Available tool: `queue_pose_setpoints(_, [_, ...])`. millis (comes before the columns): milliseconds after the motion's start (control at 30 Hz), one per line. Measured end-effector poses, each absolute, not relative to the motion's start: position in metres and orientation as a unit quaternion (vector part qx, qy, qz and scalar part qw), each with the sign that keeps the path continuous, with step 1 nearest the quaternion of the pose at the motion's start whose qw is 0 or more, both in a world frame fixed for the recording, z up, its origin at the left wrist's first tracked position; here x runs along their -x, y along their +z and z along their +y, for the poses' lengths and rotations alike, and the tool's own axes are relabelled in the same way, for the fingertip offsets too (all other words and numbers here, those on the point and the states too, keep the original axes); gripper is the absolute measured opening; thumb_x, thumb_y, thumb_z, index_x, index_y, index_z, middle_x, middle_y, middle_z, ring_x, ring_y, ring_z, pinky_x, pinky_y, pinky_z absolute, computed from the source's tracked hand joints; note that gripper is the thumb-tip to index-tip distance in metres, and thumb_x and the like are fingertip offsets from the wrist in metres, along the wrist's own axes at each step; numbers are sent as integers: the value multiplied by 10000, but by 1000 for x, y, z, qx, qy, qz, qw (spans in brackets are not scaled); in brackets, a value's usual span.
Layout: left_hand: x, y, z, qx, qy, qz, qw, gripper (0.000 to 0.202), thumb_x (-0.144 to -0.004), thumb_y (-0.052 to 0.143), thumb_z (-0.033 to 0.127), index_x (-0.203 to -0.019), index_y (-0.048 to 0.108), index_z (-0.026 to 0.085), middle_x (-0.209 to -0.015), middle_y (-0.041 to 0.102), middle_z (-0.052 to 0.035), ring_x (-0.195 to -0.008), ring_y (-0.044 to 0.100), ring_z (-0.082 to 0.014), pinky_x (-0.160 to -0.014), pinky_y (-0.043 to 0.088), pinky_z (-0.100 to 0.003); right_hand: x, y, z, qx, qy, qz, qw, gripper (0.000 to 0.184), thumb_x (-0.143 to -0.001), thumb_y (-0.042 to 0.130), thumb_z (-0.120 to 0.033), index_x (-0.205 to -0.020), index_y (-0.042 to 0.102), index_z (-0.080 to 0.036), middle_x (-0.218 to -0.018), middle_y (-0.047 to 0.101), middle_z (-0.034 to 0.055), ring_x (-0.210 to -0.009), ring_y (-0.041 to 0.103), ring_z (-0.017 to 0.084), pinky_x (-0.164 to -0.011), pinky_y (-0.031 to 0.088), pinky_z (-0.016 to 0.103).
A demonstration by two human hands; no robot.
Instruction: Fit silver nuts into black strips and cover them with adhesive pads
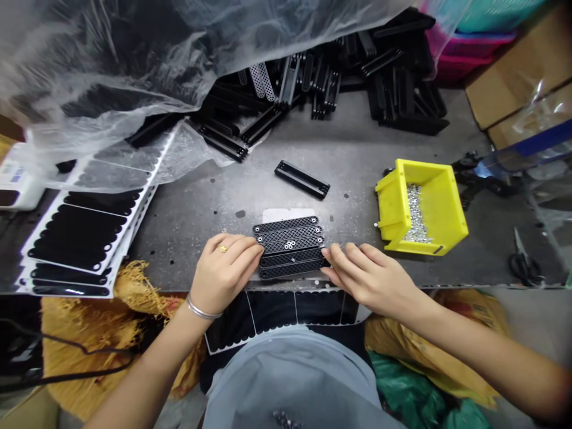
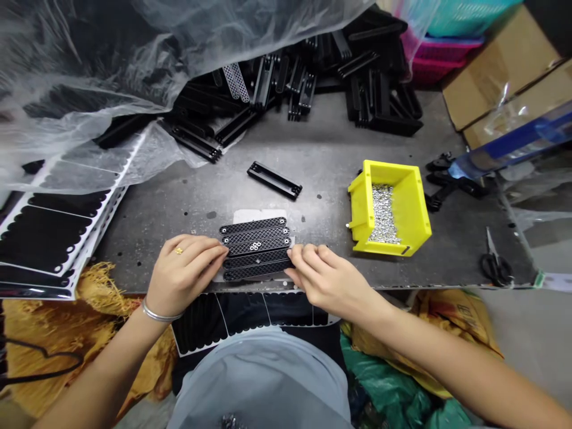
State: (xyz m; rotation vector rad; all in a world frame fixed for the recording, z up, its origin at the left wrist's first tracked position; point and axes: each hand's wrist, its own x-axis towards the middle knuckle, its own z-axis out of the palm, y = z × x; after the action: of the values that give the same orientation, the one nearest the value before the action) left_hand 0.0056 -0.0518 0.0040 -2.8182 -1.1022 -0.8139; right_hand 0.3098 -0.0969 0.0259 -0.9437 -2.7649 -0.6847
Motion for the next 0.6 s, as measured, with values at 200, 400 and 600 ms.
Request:
queue_pose_setpoints(200, [-3,1,-55,900,-265,-346,-8,124,-951,688,115,-1067,683,158,-1040,794,-69,-937,727,-217,-932,476,-398,-314,31,-86,262,-234,-936,23,333,-1036,597,-320,-1116,749,-34,-1098,753,139,-957,621,249,-832,481,388])
queue_pose_setpoints(400, [-2,-7,-56,894,-286,-346,-5,146,-960,667,110,-1096,681,161,-1042,795,-78,-936,733,-203,-915,493,-381,-324,36,-72,191,-181,-964,23,322,-1073,526,-323,-1140,733,-86,-1138,734,109,-1018,618,217,-899,482,375])
queue_pose_setpoints(600, [8,-10,-62,906,-270,-324,46,325,-906,732,145,-1228,688,165,-1118,811,-69,-1007,748,-236,-959,484,-403,-332,28,-59,163,-153,-971,85,251,-1050,584,-310,-1059,740,-113,-1078,742,108,-974,635,200,-851,507,366])
